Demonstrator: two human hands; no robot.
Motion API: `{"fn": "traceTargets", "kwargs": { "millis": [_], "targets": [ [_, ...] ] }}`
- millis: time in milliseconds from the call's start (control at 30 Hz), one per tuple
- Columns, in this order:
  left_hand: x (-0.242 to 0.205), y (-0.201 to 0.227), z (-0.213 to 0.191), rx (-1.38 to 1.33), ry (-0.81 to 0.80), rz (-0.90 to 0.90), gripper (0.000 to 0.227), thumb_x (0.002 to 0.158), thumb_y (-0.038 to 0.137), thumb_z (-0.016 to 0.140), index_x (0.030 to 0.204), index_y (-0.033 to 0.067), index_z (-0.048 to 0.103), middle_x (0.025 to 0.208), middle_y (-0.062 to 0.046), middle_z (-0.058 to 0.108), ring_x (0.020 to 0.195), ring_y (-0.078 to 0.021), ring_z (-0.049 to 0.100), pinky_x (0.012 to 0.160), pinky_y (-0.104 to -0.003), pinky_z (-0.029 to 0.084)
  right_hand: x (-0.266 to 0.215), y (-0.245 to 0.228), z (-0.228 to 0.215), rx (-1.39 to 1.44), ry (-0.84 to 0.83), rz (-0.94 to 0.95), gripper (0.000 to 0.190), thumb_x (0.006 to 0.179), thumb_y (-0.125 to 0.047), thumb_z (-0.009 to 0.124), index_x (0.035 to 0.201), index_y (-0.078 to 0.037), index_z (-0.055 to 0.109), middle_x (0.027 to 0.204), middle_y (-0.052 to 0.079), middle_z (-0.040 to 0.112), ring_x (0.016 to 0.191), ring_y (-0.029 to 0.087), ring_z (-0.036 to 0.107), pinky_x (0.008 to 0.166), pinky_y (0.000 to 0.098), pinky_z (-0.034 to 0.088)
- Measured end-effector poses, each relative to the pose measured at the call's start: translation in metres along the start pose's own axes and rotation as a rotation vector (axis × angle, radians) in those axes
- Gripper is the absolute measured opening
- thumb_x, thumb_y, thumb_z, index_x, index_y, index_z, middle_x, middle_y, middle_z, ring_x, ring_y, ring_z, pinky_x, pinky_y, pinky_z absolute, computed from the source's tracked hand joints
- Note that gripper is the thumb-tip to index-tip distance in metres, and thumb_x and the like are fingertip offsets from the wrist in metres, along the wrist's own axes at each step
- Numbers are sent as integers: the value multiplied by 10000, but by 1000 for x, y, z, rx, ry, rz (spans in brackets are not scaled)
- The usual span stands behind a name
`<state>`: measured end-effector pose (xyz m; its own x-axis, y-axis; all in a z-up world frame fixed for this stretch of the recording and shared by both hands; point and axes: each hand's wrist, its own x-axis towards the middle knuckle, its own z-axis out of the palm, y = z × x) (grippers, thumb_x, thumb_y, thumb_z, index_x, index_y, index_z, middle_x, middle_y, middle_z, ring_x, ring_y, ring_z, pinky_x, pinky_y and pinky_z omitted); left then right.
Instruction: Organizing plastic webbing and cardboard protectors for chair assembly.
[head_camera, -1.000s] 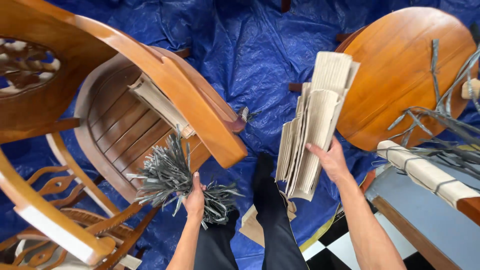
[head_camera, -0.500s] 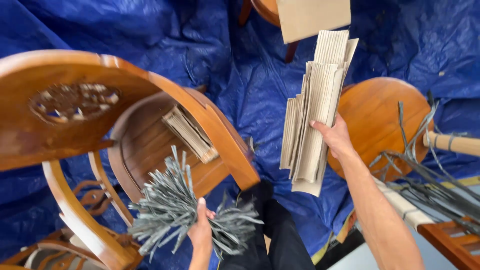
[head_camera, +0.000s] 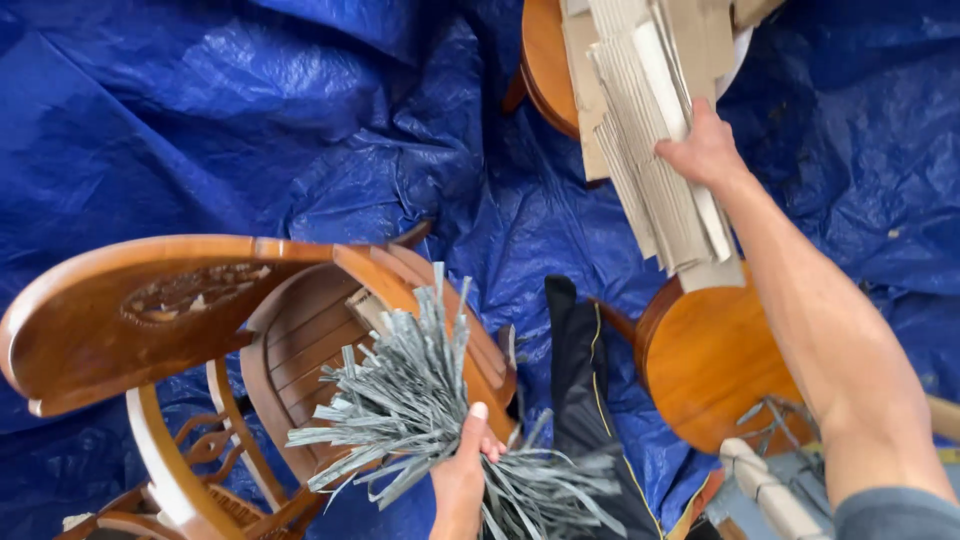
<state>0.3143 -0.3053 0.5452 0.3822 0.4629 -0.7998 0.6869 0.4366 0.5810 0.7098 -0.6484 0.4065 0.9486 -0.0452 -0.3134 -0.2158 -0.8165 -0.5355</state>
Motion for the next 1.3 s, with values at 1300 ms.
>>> {"fn": "traceTargets", "kwargs": {
  "millis": [1300],
  "targets": [
    [226,135,469,-519,-304,-6,164,880,186,790,882,102,650,810,-32,648,735,-150,637,726,-322,548,96,-69,-62,115,-810,-62,761,777,-315,775,1420,-9,507,1140,231,735,1028,334,754,905,418,586]
  ]
}}
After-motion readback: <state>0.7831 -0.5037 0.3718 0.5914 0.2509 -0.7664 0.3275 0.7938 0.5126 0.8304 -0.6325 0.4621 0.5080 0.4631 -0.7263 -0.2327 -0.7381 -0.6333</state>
